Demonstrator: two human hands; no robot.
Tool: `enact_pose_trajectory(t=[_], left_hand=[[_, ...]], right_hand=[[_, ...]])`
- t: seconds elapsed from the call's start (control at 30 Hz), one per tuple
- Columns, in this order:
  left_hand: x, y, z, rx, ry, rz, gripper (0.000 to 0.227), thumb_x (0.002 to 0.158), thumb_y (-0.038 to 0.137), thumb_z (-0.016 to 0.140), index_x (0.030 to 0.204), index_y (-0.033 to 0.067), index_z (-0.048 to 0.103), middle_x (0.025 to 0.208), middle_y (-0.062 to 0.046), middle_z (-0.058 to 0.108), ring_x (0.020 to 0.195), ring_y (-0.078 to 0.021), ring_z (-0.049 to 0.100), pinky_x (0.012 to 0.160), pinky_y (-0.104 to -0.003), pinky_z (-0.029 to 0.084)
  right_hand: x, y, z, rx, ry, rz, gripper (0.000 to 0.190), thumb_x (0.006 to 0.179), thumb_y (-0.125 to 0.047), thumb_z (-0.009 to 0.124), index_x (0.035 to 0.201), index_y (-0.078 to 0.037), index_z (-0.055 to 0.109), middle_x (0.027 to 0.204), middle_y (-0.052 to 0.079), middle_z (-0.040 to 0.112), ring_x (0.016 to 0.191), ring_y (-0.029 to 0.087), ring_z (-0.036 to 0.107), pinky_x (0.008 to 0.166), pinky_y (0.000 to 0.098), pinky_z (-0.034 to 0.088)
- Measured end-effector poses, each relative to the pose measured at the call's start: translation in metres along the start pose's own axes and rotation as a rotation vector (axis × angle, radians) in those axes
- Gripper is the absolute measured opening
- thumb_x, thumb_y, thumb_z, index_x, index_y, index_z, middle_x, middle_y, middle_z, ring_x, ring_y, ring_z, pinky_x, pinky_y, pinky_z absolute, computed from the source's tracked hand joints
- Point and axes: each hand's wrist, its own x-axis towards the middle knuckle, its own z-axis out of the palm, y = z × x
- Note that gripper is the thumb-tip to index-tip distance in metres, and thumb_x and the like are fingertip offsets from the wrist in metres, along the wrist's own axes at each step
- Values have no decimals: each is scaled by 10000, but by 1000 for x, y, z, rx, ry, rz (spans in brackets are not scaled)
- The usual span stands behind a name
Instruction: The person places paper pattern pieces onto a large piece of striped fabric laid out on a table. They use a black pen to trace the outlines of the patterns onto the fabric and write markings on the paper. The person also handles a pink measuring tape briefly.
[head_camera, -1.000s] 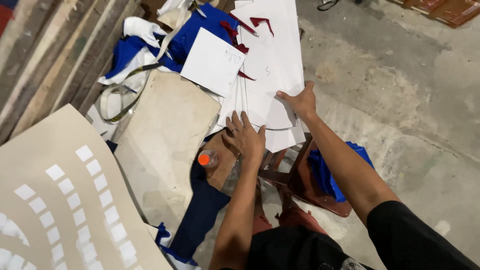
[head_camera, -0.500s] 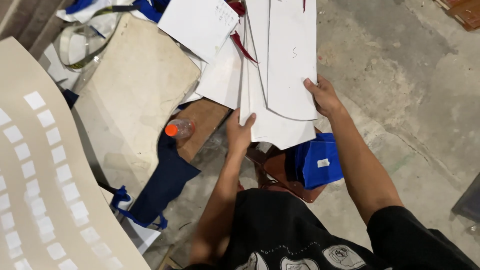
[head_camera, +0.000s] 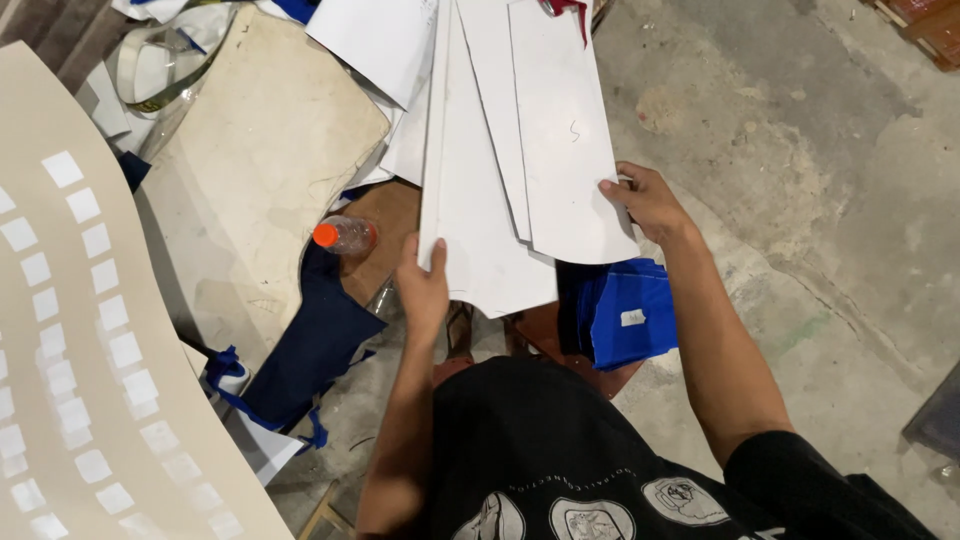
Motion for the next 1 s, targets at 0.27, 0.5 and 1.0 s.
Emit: enact_pose_trajectory(t=[0.27, 0.5, 1.0], left_hand=[[8, -11, -35, 13, -5, -37, 239, 1026, 153, 650, 1130, -62, 670, 954, -99, 718, 854, -122, 619, 778, -275, 515], [19, -23, -40, -158, -70, -190, 275, 1015, 175, 655, 1183, -42, 661, 1038, -94, 719, 892, -113, 638, 795, -259, 527], [16, 3, -28, 49, -137, 99, 564, 850, 68, 790, 1305, -44, 475, 1149, -188, 673, 1062, -220, 659, 875, -320, 541]], right_hand=[[11, 29, -37, 271, -92, -44, 362, 1035, -137, 621, 1369, -3, 576, 1161, 115, 708, 1016, 183, 686, 895, 320, 580], [0, 19, -62, 390, -114, 22, 386, 1034, -145, 612, 1402, -38, 567, 1202, 103, 702, 1079, 194, 685, 934, 331, 568], [-10, 0, 43, 43, 59, -65, 366, 1045, -149, 546, 1391, -31, 534, 1190, 109, 705, 1033, 191, 670, 907, 304, 540]])
